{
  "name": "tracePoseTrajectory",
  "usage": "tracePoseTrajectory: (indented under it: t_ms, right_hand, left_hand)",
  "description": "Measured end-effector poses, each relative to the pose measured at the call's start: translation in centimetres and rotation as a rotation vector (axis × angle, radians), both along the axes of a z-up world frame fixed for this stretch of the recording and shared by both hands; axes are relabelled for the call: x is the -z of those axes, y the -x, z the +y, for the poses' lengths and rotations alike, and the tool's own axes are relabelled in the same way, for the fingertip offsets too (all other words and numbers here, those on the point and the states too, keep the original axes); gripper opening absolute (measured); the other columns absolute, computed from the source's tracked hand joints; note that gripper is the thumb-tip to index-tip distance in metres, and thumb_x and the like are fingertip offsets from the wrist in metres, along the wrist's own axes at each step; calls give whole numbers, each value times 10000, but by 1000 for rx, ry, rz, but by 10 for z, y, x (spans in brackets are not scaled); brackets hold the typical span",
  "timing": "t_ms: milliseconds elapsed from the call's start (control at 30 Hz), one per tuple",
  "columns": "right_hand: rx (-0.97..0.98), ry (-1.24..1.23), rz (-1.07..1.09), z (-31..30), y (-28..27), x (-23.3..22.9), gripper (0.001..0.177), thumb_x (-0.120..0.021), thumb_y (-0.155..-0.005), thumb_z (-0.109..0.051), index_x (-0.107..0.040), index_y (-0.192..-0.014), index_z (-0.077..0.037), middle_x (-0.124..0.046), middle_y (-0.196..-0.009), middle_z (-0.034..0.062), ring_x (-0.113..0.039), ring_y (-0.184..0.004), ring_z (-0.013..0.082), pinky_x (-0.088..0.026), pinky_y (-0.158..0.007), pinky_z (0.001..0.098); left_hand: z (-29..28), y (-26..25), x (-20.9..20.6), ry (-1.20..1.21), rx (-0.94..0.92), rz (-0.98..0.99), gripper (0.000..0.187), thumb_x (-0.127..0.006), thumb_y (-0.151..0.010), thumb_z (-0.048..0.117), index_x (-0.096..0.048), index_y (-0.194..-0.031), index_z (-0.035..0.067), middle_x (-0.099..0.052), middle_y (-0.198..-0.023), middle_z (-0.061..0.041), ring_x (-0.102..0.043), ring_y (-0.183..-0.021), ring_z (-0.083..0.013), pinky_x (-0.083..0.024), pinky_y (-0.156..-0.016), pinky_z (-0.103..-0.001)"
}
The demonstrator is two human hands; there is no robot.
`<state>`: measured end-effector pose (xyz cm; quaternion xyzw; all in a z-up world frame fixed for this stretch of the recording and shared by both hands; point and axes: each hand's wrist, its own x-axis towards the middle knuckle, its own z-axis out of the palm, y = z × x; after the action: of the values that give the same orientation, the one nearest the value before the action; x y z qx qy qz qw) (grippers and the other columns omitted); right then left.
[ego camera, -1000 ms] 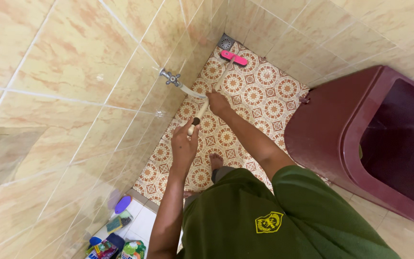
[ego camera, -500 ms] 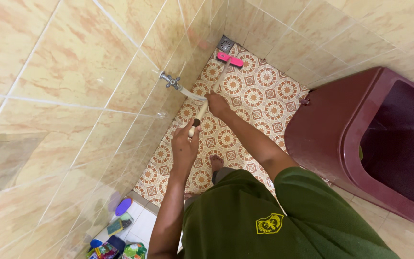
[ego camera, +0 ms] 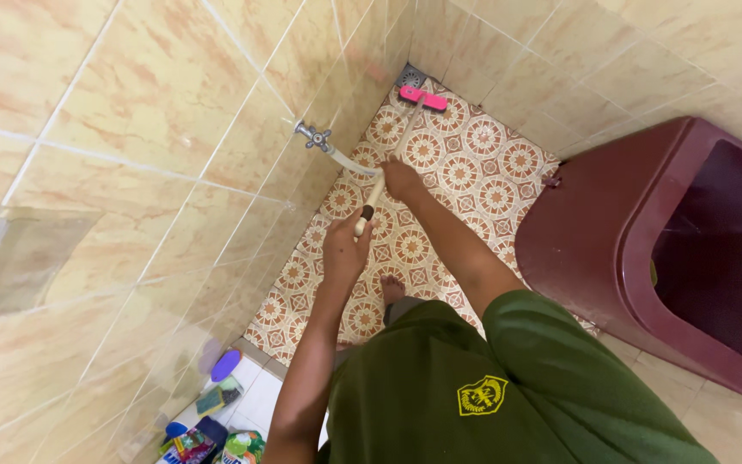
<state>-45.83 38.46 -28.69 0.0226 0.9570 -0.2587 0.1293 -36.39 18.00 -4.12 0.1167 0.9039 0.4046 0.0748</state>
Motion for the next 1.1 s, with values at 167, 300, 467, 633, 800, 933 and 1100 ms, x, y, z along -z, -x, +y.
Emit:
tracePoseTrajectory:
  t_ms: [167, 300, 467, 633, 800, 933, 1100]
  right_hand:
    - [17, 15, 72, -22, -21, -23, 390, -696, -860, -38, -665, -1249, -58, -622, -1306, 237, -659, -1121, 394, -545, -949, 477]
    - [11, 6, -72, -42, -38, -46, 348, -692, -867, -68, -661, -1213, -79, -663, -1216, 197, -664, -1109, 386, -544, -936, 490]
    - [-10, 64, 31, -54, -58, -56, 316, -698, -863, -86, -656, -1176, -69, -677, -1184, 193, -664, -1115, 387, -547, -952, 485]
    - [75, 13, -92, -56, -59, -66, 455, -637, -882, -17, -611, -1327, -108, -617, -1324, 178, -644, -1161, 382, -530, -964, 496]
    - [59, -25, -145, -35, -54, -49, 461, -606, -909, -15, -596, -1360, -110, -489, -1526, 171, -623, -1221, 369, -524, -1003, 476]
    - [68, -5, -40, -21, -61, -28, 471, -620, -889, -20, -610, -1349, -123, -469, -1540, 166, -602, -1251, 360, -514, -1014, 454]
    - [154, 147, 120, -21, -85, -31, 399, -621, -913, -32, -657, -1298, -132, -582, -1440, 153, -636, -1189, 382, -517, -1019, 456]
  left_hand:
    - [-16, -15, -20, -20, -35, 43, 298, -764, -921, 255, -766, -1182, 113, -679, -813, -156, -633, -752, -303, -507, -690, -433]
    - [-30, -29, -42, -80, -58, 114, 325, -779, -917, 237, -755, -1209, 96, -674, -825, -147, -643, -714, -279, -522, -658, -399]
    - [-39, -37, -52, -85, -64, 210, 310, -806, -906, 241, -765, -1170, 84, -696, -871, -143, -659, -733, -265, -525, -673, -391]
    - [-38, -45, -37, -92, -97, 97, 330, -798, -897, 241, -766, -1191, 95, -690, -849, -147, -655, -709, -261, -526, -650, -385]
    - [-24, -49, -14, -73, -81, 76, 341, -792, -906, 285, -764, -1196, 107, -706, -890, -144, -669, -767, -261, -538, -674, -381]
    - [-16, -51, -9, -20, -35, -4, 373, -799, -902, 297, -757, -1217, 102, -708, -894, -151, -665, -762, -279, -532, -676, -392]
    - [-18, -58, -22, -62, -75, 2, 378, -820, -877, 315, -765, -1190, 110, -702, -868, -129, -700, -693, -215, -548, -640, -354]
